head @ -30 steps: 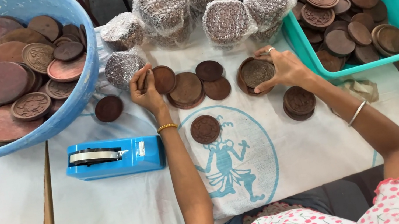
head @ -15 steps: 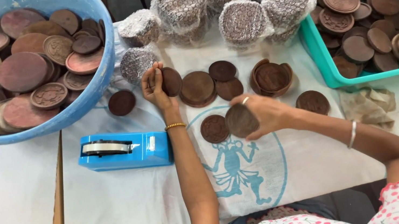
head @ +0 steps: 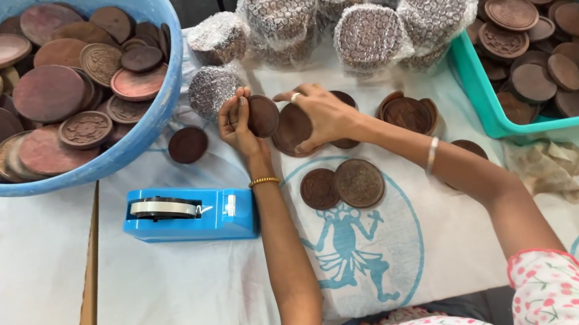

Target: The person picks up round, brown coasters from a blue bowl and a green tray, then wipes them with a cloth. They handle the coasters one at a time, rubbing the surfaces and edges before placing them back into the containers.

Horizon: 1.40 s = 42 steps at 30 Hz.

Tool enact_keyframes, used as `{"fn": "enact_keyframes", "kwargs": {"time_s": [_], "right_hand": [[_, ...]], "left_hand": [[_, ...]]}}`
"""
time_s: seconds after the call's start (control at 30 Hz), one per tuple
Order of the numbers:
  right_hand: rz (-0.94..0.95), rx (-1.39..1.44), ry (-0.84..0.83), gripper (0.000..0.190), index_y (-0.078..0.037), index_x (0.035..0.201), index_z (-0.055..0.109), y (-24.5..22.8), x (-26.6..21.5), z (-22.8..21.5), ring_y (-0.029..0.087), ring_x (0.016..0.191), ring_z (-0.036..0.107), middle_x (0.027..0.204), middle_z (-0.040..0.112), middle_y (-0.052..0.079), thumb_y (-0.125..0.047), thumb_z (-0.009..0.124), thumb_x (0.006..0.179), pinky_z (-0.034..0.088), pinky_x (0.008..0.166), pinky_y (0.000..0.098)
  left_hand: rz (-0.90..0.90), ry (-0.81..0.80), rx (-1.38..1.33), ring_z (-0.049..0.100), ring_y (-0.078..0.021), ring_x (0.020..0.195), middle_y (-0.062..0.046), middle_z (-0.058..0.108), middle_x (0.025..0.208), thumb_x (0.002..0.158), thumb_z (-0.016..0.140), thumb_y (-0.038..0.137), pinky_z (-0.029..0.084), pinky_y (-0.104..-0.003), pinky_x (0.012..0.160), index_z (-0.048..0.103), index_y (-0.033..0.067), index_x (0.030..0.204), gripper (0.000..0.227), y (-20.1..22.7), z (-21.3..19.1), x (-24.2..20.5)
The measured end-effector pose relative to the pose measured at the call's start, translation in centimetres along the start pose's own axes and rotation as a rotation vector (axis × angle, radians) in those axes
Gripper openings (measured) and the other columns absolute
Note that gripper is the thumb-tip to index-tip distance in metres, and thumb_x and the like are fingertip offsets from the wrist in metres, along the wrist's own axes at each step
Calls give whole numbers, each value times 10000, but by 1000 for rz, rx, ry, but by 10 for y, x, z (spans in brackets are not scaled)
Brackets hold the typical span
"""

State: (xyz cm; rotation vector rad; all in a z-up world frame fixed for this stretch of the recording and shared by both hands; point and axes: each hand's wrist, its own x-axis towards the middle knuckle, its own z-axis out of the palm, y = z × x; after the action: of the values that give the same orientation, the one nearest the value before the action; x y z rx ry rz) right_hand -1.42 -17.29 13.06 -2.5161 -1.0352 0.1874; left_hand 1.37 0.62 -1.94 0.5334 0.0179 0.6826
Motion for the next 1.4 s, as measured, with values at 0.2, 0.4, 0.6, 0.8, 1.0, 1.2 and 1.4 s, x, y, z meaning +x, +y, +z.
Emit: {"fn": "enact_keyframes", "kwargs": {"time_s": [0.2, 0.4, 0.6, 0.8, 1.0, 1.2, 1.4], "right_hand": [[63, 519, 288, 825, -80, 1307, 522, 42, -65, -50, 279, 1186, 643, 1293, 587, 119, -361, 930, 648, 579, 1015, 374], [111, -11, 626, 517, -38, 832, 522, 74, -153, -56, 289, 1187, 660, 1052, 606, 98, -272, 976, 755, 561, 944, 412], [226, -62, 639, 508, -26, 693, 543, 68, -181, -40, 339, 1127, 640, 1286, 619, 261, -297, 972, 662, 550, 899, 450], [274, 33, 531, 589, -5, 663, 543, 76, -181, -23, 362, 1198, 650, 1283, 631, 282, -373, 996, 581, 573, 922, 439], [283, 91, 577, 592, -42, 603, 528, 69, -177, -23, 331, 1164, 696, 1239, 692, 264, -421, 980, 555, 576, 915, 411], [355, -77, 340, 636, -56, 594, 529, 85, -174, -25, 334, 1229, 686, 752, 734, 195, -481, 999, 536, 418, 1145, 518], [292, 64, 441, 563, -67, 757, 574, 93, -176, -24, 357, 1317, 596, 993, 712, 174, -445, 965, 612, 502, 1048, 488]], "left_hand": [[0, -19, 25, 738, -272, 1079, -205, 745, 1159, 928, 678, -140, 600, -385, 1023, 697, 18, 1057, 205, 0, 1, -1], [2, -17, 39, 743, -273, 1070, -205, 748, 1155, 919, 687, -135, 605, -380, 1015, 693, 24, 1043, 203, 1, 3, -2], [5, 1, 83, 750, -277, 1046, -206, 755, 1134, 909, 709, -145, 621, -390, 1011, 704, 19, 1035, 206, 6, 9, -4], [11, -11, 80, 746, -274, 1056, -203, 752, 1131, 903, 710, -142, 622, -391, 1018, 708, 18, 1048, 216, 7, 9, -5], [7, -26, 77, 747, -274, 1053, -203, 755, 1143, 913, 705, -133, 613, -379, 1004, 705, 16, 1055, 205, 5, 5, -3], [9, -18, 104, 746, -277, 1057, -201, 755, 1138, 908, 712, -131, 617, -382, 1014, 705, 25, 1061, 219, 6, 7, -4], [4, -9, 76, 751, -282, 1049, -199, 754, 1127, 896, 714, -140, 618, -388, 1006, 702, 19, 1053, 223, 9, 12, -6]]}}
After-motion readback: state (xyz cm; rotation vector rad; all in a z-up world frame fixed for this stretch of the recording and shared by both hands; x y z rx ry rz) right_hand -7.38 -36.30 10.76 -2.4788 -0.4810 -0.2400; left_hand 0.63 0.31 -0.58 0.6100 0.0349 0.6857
